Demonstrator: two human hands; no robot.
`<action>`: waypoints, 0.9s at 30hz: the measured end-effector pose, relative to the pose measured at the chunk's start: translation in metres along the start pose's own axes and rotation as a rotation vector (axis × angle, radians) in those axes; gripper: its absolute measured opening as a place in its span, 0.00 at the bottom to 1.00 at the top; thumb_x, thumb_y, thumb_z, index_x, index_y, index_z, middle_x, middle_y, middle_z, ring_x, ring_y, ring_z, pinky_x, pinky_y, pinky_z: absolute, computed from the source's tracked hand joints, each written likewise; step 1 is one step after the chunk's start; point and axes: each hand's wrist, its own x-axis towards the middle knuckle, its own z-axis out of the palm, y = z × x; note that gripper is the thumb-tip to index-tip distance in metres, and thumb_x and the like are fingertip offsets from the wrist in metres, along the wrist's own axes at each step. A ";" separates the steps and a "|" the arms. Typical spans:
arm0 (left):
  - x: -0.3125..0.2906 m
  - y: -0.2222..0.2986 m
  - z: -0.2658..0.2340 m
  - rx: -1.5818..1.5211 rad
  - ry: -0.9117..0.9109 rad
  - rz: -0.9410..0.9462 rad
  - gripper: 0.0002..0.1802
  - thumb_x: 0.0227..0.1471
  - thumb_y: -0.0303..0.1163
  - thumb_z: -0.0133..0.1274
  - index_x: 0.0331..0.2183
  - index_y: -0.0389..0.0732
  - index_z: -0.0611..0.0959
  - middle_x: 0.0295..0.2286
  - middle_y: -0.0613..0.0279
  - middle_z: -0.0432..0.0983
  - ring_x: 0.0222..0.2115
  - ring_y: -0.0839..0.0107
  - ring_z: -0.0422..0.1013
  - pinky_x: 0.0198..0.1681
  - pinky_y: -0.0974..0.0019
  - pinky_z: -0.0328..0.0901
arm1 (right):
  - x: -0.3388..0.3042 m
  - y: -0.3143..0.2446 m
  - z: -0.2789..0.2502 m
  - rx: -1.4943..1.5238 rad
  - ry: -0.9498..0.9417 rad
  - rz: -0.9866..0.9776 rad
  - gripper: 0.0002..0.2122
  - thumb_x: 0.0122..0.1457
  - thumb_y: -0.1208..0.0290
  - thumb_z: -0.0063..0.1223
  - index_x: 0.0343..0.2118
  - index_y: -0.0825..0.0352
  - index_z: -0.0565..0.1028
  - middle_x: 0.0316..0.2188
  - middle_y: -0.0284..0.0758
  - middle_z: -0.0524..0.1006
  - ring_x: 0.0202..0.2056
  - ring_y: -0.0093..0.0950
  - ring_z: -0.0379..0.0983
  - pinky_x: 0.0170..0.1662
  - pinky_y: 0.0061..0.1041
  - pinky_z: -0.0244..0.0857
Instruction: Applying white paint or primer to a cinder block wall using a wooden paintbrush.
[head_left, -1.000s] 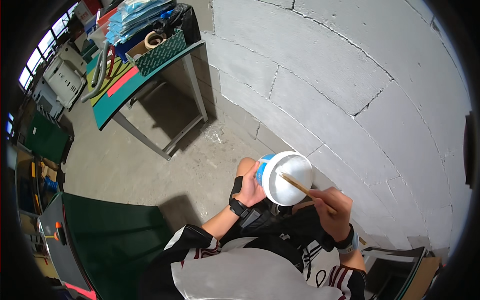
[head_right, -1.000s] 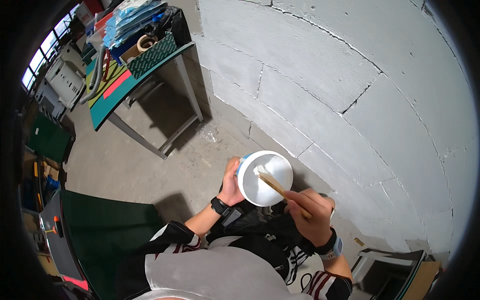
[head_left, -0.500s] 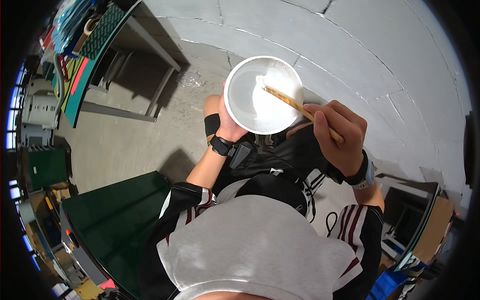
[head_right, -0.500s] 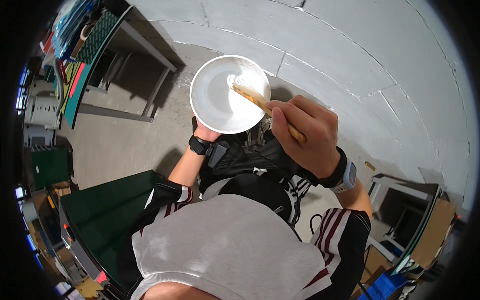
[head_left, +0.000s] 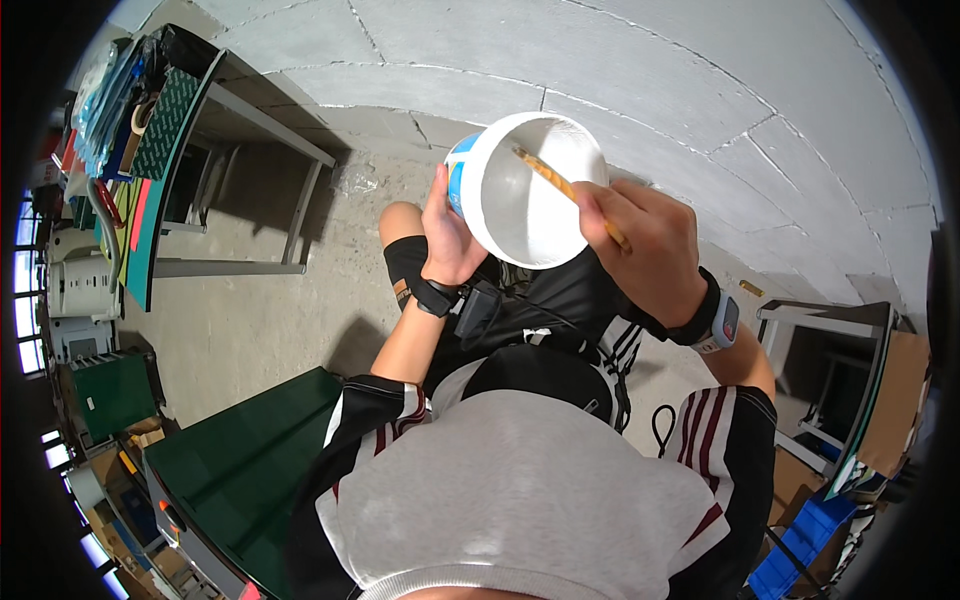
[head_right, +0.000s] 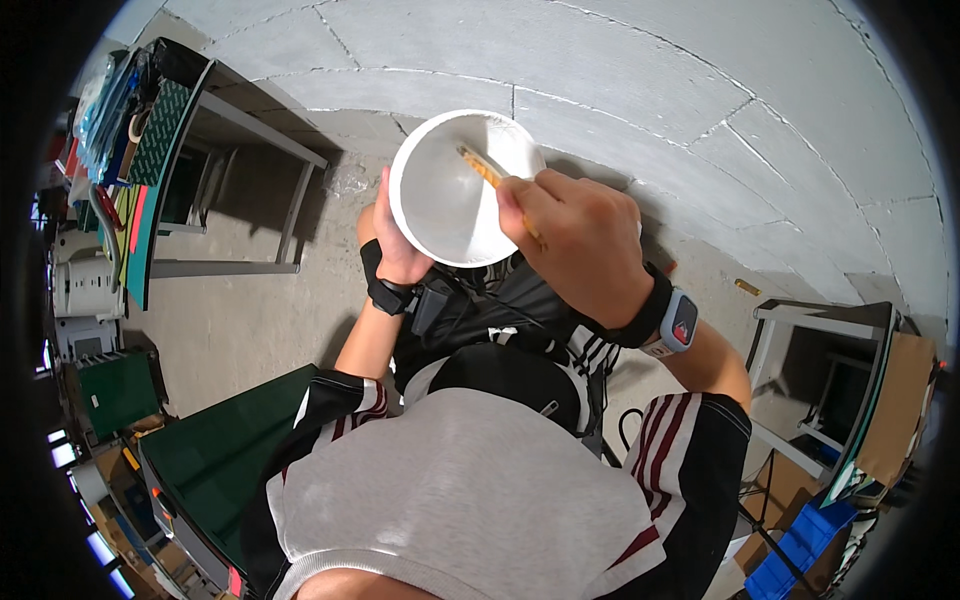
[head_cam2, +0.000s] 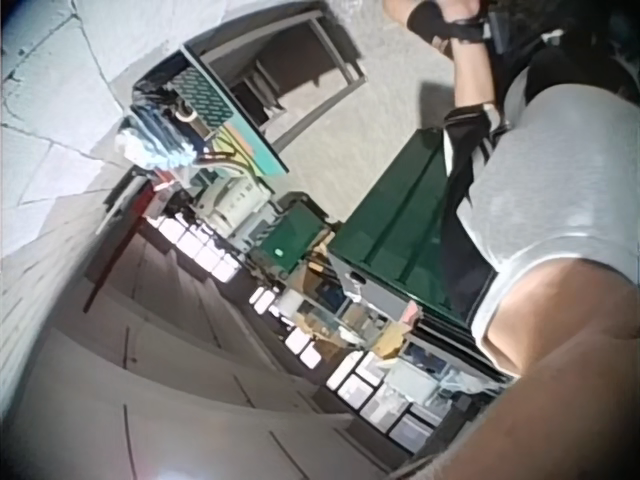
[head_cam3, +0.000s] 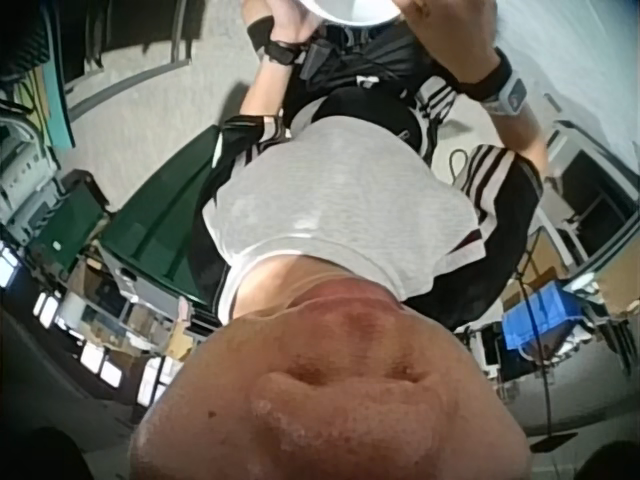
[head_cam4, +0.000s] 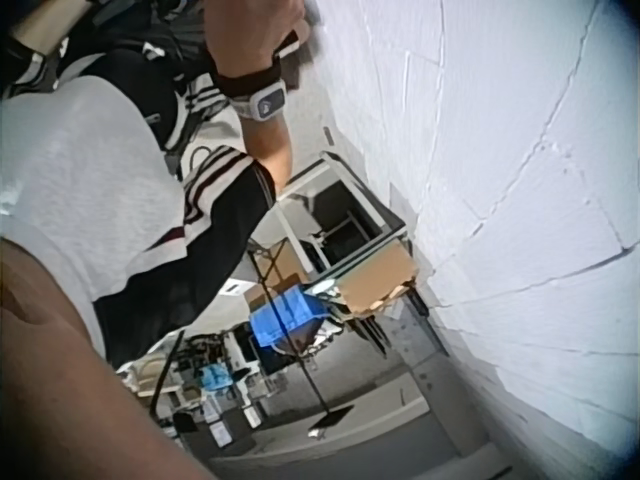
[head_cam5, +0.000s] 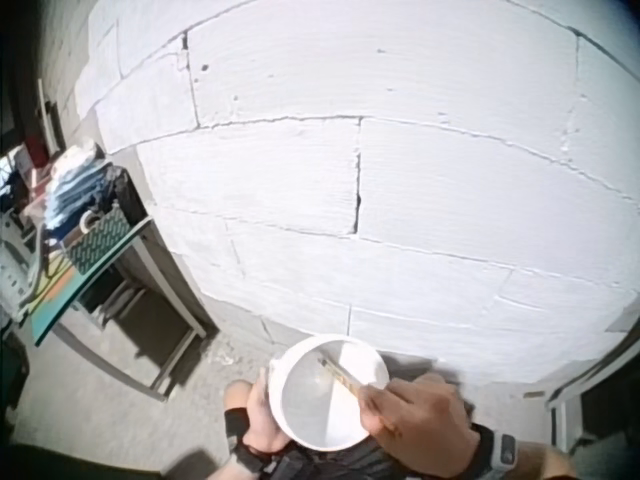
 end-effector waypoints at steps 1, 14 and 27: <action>0.001 -0.002 -0.003 0.000 0.003 0.002 0.36 0.62 0.57 0.31 0.58 0.38 0.65 0.54 0.52 0.67 0.54 0.58 0.65 0.58 0.53 0.60 | -0.001 0.000 0.002 0.078 0.013 0.076 0.05 0.54 0.69 0.57 0.27 0.65 0.79 0.15 0.30 0.71 0.14 0.26 0.67 0.17 0.24 0.58; -0.002 -0.005 -0.016 0.053 0.022 0.018 0.40 0.58 0.63 0.34 0.58 0.40 0.65 0.54 0.53 0.66 0.53 0.58 0.65 0.56 0.55 0.62 | -0.008 0.002 0.006 0.364 0.097 0.250 0.11 0.58 0.70 0.52 0.24 0.72 0.79 0.14 0.36 0.71 0.13 0.28 0.65 0.18 0.26 0.56; 0.013 -0.020 -0.013 -0.046 0.001 -0.003 0.39 0.59 0.62 0.34 0.59 0.41 0.64 0.56 0.55 0.63 0.55 0.58 0.62 0.58 0.54 0.58 | -0.013 0.013 0.008 0.372 0.035 0.234 0.09 0.59 0.71 0.52 0.28 0.71 0.80 0.16 0.34 0.73 0.14 0.23 0.65 0.18 0.24 0.57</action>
